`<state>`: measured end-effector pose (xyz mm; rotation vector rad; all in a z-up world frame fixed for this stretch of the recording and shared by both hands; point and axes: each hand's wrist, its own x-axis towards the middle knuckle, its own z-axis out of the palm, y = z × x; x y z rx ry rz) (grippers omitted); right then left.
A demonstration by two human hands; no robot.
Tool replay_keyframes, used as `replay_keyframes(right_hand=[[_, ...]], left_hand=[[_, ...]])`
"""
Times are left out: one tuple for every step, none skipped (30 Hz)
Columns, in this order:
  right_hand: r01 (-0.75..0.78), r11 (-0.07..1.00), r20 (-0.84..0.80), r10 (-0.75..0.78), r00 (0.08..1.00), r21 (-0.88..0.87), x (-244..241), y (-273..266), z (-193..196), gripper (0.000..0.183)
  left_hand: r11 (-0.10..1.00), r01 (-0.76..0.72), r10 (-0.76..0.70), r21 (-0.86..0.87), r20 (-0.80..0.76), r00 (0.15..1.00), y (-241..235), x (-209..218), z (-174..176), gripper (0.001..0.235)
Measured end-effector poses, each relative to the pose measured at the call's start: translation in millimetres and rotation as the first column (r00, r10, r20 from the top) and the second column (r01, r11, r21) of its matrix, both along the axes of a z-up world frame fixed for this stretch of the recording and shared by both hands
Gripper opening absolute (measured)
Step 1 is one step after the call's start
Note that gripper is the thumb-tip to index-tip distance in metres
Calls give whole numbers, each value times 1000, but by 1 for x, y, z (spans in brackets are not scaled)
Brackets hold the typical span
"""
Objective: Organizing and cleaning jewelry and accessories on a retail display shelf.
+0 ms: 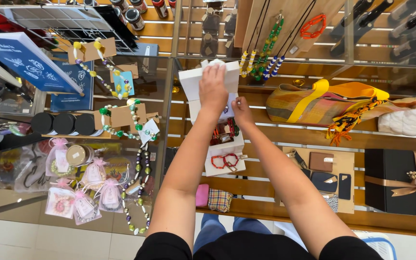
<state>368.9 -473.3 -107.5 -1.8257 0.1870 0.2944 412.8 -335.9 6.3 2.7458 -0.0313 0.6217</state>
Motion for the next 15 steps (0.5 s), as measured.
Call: replay_keyframes(right_hand=[[-1,1000,-4,1,1000,0,1,0,-1,11],[2,1000,1,-2,1000,26,1,-1,-2,10],[6,999,7,-6,1000,52,3,-1,-2,9],[5,999,4,-6,1000,54,1,-2,-6,9],[-7,997,15,6,1000,77,3,-3,-9,7],[-20,995,27,17,999,101,4,-4,-12,6],[-22,995,27,20,999,102,3,-3,-6,6],[-22,992,30,19,999,122,2,-3,0,6],[-25,990,33,20,999,142,1,-2,5,6],[-29,989,33,24,999,142,0,-2,9,6],[-39,988,38,34,999,148,-1,-3,12,6],[-49,987,43,43,998,153,-2,-3,15,7],[-55,987,43,49,998,154,-3,-4,17,7],[-48,985,37,42,998,165,-4,-4,19,7],[-41,983,33,36,999,177,-4,-4,21,7]], left_hand=[[1000,-1,1,0,-4,1000,-4,1,3,48],[998,55,-55,-25,-27,998,-9,3,7,50],[993,110,-113,-51,-48,992,-13,4,10,52],[993,110,-112,-50,-51,992,-12,4,9,52],[981,183,-185,-67,-22,983,-13,7,8,51],[963,255,-255,-83,8,967,-13,9,8,51],[964,253,-253,-82,7,967,-10,4,14,51],[955,291,-290,-46,39,956,-6,0,21,50],[945,326,-325,-10,69,943,-3,-6,26,50],[947,322,-321,-10,68,945,4,-11,25,50],[949,316,-314,-6,96,945,10,-16,24,48],[951,310,-307,-2,123,944,16,-21,24,46],[953,304,-302,-1,122,945,21,-25,21,46],[966,257,-252,-20,127,959,27,-30,18,46],[977,208,-202,-38,131,971,33,-35,17,46]])
